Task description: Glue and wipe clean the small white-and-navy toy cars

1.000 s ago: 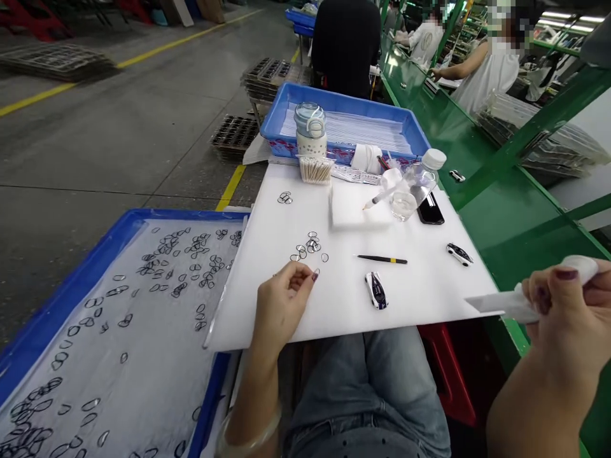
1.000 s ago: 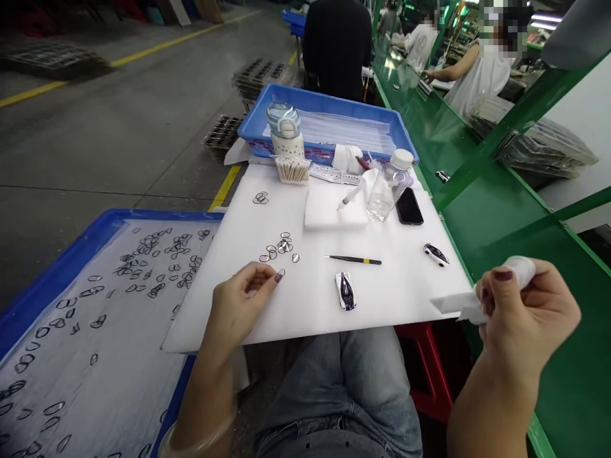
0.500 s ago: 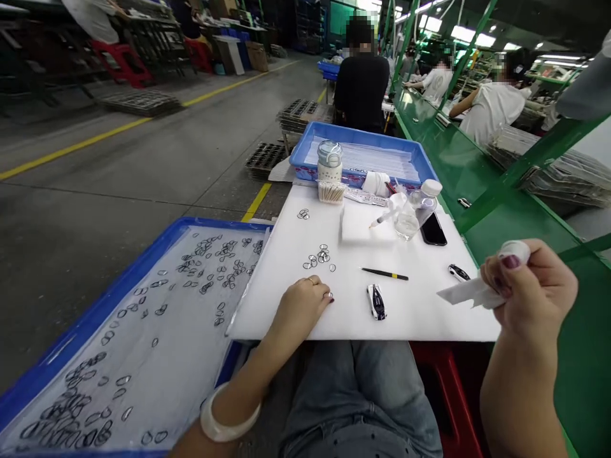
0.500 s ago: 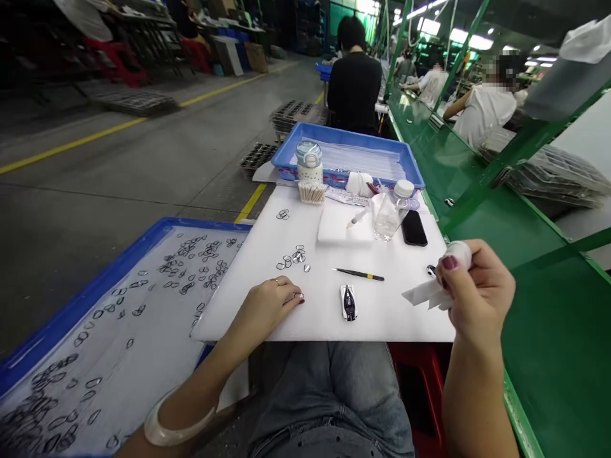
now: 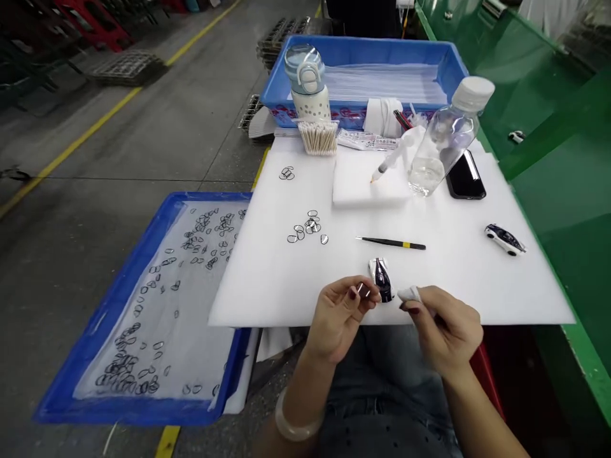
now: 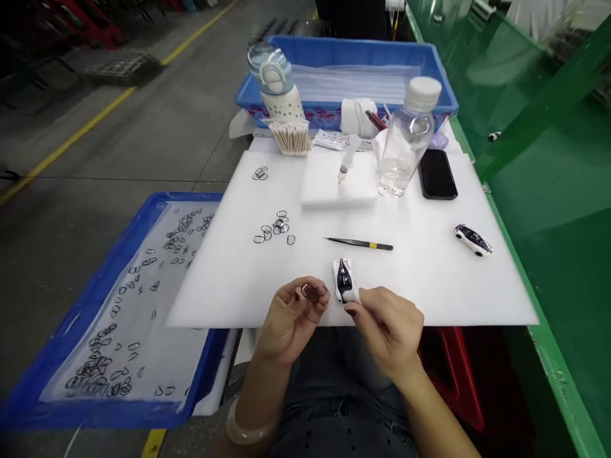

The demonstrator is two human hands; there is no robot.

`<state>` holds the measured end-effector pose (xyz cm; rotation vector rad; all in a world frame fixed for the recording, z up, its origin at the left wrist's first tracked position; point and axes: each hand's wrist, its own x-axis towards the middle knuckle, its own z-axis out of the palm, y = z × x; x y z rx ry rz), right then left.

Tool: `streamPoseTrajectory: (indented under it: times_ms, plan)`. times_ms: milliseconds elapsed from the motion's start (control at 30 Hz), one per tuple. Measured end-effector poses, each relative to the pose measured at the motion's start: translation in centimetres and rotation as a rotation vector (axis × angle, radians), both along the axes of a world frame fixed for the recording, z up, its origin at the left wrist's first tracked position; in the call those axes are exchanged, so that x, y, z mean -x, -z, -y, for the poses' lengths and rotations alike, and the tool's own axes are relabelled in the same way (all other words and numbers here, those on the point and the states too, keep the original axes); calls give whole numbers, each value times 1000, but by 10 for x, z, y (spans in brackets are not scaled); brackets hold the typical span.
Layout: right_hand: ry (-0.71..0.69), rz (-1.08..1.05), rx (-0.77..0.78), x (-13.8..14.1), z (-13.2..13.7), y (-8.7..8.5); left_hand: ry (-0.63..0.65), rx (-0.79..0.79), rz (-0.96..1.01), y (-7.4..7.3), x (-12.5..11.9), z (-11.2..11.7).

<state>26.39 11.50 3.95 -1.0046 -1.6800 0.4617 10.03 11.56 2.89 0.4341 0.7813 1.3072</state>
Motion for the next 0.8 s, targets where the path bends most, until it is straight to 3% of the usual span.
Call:
streamPoseTrajectory:
  times_ms: [133,300,500,633,733,800]
  plan:
    - [-79,48,-130,18,-6,-7,-25,29,-16,2,0,1]
    - [-9,229,-240,33,-11,-14,-64,48,-57,4,0,5]
    - [-86,438,-291,10,-11,-31,-72,53,-22,1,-3,4]
    - [66,358,-284,-4,-15,-37,-58,30,-39,1,-4,5]
    - [66,272,-211,-11,-18,-34,-21,-4,-103,2,-2,8]
    - [68,232,-135,-20,-20,-33,6,-46,-245,0,7,6]
